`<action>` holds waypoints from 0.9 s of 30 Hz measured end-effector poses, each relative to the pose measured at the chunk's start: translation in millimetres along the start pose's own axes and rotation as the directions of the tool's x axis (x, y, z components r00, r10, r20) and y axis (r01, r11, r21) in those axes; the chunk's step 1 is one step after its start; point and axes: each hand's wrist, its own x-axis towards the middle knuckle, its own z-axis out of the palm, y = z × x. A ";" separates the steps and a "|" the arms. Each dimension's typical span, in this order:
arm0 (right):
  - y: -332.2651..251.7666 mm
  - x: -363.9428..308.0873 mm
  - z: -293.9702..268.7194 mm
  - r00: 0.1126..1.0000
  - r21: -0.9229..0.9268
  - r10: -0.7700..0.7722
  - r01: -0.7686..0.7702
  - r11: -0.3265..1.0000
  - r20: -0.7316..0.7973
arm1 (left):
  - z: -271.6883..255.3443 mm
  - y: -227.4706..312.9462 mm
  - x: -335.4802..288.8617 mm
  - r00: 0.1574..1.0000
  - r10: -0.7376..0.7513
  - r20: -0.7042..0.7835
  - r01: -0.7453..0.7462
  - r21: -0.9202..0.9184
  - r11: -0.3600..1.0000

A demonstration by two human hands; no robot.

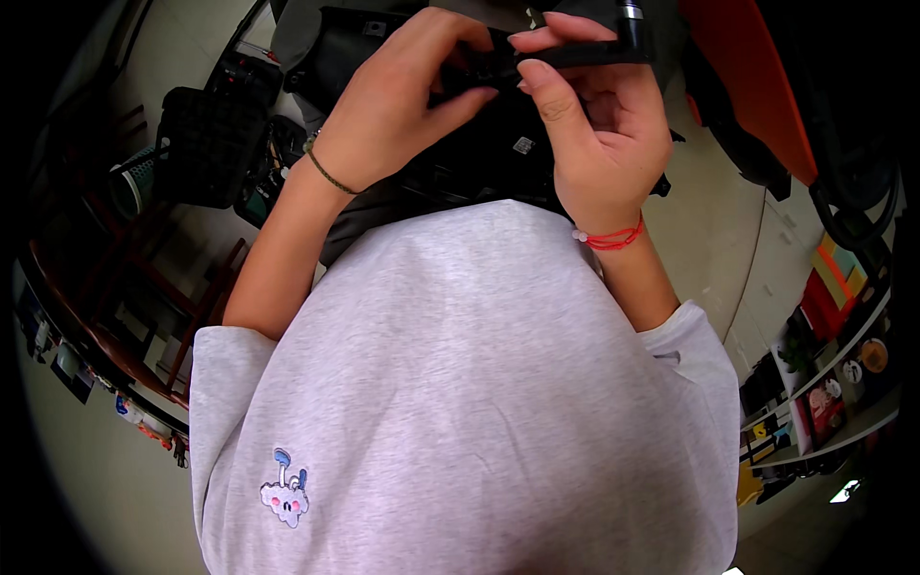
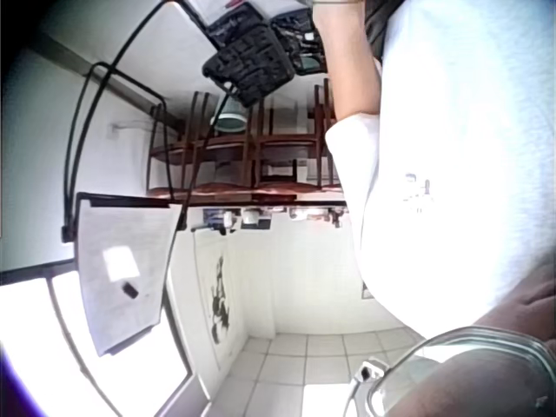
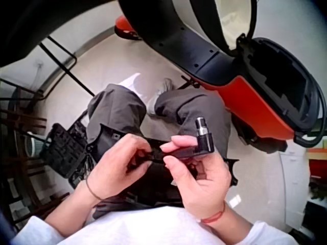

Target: The person disassembles an instrument cluster component while sitting on the floor, first using a small tool to pry or detach internal parts and then using a screwdriver to remove several screws from the back of the plastic housing.

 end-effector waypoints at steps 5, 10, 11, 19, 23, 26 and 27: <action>-2.0 -1.8 -23.9 0.973 0.027 0.087 -0.084 0.996 -0.213 | -11.1 -13.4 -9.9 0.997 0.018 0.070 -0.038 0.290 0.956; -1.5 -5.2 -41.3 0.951 0.062 0.141 -0.129 0.990 -0.276 | -9.4 -9.7 -15.5 0.983 0.028 0.183 -0.087 0.325 0.942; -1.1 -7.3 -43.3 0.948 0.060 0.151 -0.140 0.988 -0.279 | -7.9 -8.2 -15.6 0.971 0.026 0.239 -0.101 0.305 0.947; -2.1 -16.8 -37.6 0.956 0.229 0.218 -0.172 0.958 -0.194 | 2.9 1.5 6.1 0.668 -0.098 0.738 -0.335 0.416 0.845; -2.0 -18.2 -34.4 0.960 0.250 0.218 -0.171 0.953 -0.175 | 11.2 0.5 18.2 0.481 -0.169 0.860 -0.478 0.419 0.772; -3.1 -19.9 -33.3 0.960 0.248 0.220 -0.174 0.953 -0.172 | 14.5 3.2 24.4 0.415 -0.189 0.890 -0.516 0.402 0.757; -3.9 -20.5 -33.2 0.959 0.248 0.223 -0.177 0.952 -0.172 | 15.4 4.4 25.6 0.401 -0.190 0.896 -0.524 0.394 0.755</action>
